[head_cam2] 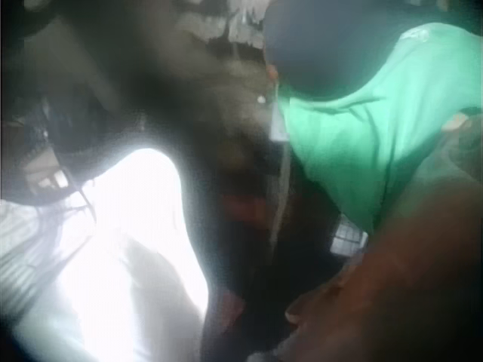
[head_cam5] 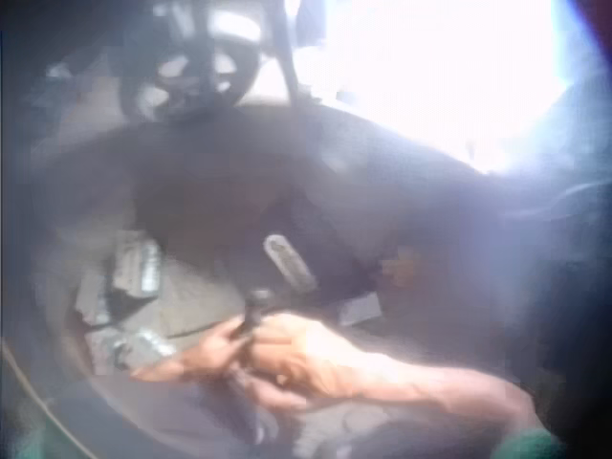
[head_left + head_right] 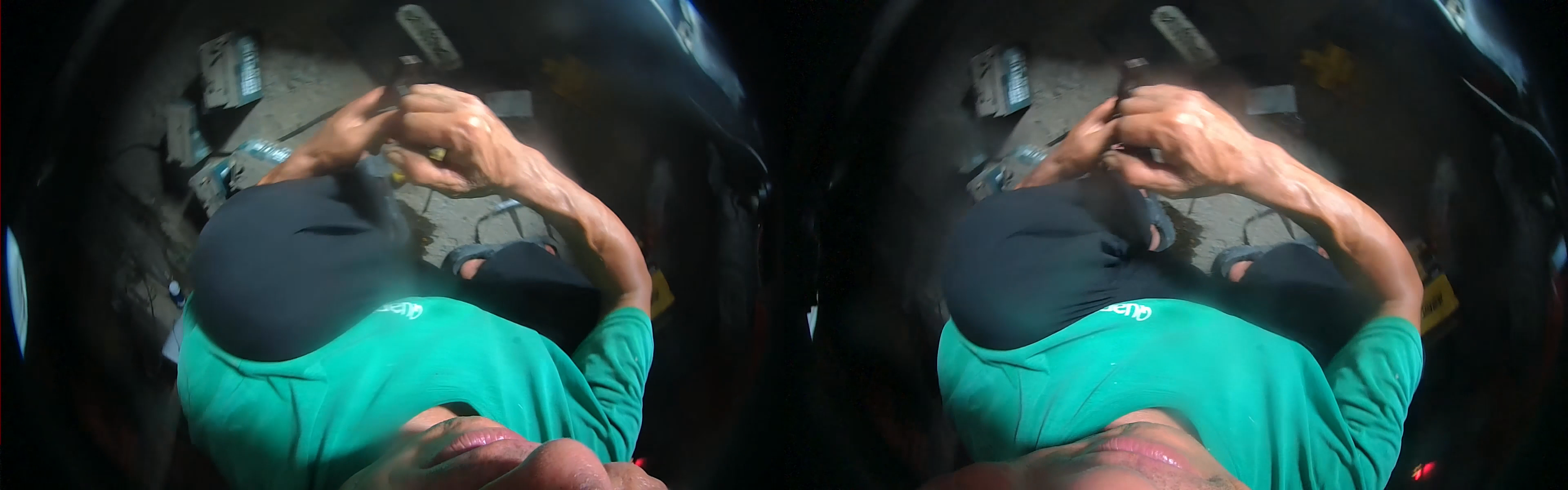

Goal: The person uses pliers to strip insulation from wires and then twists a wire connector onto the exposed ends of the wires.

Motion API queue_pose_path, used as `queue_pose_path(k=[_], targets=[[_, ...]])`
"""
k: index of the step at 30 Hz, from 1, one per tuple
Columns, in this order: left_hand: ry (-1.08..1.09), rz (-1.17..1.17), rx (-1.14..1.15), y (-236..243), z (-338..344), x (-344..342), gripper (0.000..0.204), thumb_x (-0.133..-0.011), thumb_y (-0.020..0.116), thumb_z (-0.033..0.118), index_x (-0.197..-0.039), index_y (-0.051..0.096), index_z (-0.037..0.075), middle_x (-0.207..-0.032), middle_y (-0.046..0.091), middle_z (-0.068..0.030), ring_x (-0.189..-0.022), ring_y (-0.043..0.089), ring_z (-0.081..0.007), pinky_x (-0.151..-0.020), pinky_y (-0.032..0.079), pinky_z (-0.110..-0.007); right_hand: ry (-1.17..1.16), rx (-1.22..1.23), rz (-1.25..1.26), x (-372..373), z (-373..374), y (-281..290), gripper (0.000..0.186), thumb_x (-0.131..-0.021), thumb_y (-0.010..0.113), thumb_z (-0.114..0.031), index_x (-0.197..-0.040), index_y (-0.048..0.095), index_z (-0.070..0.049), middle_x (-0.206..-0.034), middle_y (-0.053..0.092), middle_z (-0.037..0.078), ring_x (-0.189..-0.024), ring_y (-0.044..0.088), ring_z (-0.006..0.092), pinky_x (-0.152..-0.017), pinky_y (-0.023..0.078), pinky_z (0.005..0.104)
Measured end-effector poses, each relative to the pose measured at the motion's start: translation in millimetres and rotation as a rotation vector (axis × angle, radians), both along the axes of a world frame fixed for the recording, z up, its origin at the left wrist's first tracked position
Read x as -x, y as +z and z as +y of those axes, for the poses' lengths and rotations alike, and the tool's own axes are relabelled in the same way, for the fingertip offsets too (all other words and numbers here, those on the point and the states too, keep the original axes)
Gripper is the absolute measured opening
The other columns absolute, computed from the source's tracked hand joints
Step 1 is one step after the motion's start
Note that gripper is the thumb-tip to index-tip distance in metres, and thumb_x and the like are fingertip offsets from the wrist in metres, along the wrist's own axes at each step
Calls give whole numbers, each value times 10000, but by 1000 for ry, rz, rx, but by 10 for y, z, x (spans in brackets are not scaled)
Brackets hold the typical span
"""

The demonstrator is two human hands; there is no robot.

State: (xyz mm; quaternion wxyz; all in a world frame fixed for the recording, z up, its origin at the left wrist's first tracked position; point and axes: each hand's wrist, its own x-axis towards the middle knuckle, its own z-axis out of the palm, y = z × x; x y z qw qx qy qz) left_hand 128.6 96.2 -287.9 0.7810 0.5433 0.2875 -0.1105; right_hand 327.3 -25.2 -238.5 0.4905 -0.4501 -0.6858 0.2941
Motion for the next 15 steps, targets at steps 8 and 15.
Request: queue_pose_path(k=[8,15], targets=[[192,-375,537,55,-90,-181,426,-1029,608,428,-1233,582,55,-1097,639,-72,-1016,611,-145,-897,510,-324,-3,-70,241,117,-114,48,158,-868,718,-122,-811,641,4,-823,650,132,-804,650,318,-761,532,418],[-95,-488,199,254,256,-376,353,-971,648,398,-992,604,48,-873,591,-35,-818,587,-121,-699,499,-272,75,6,299,107,-212,193,144,-940,652,-133,-915,664,8,-943,666,150,-891,656,337,-821,536,431]])
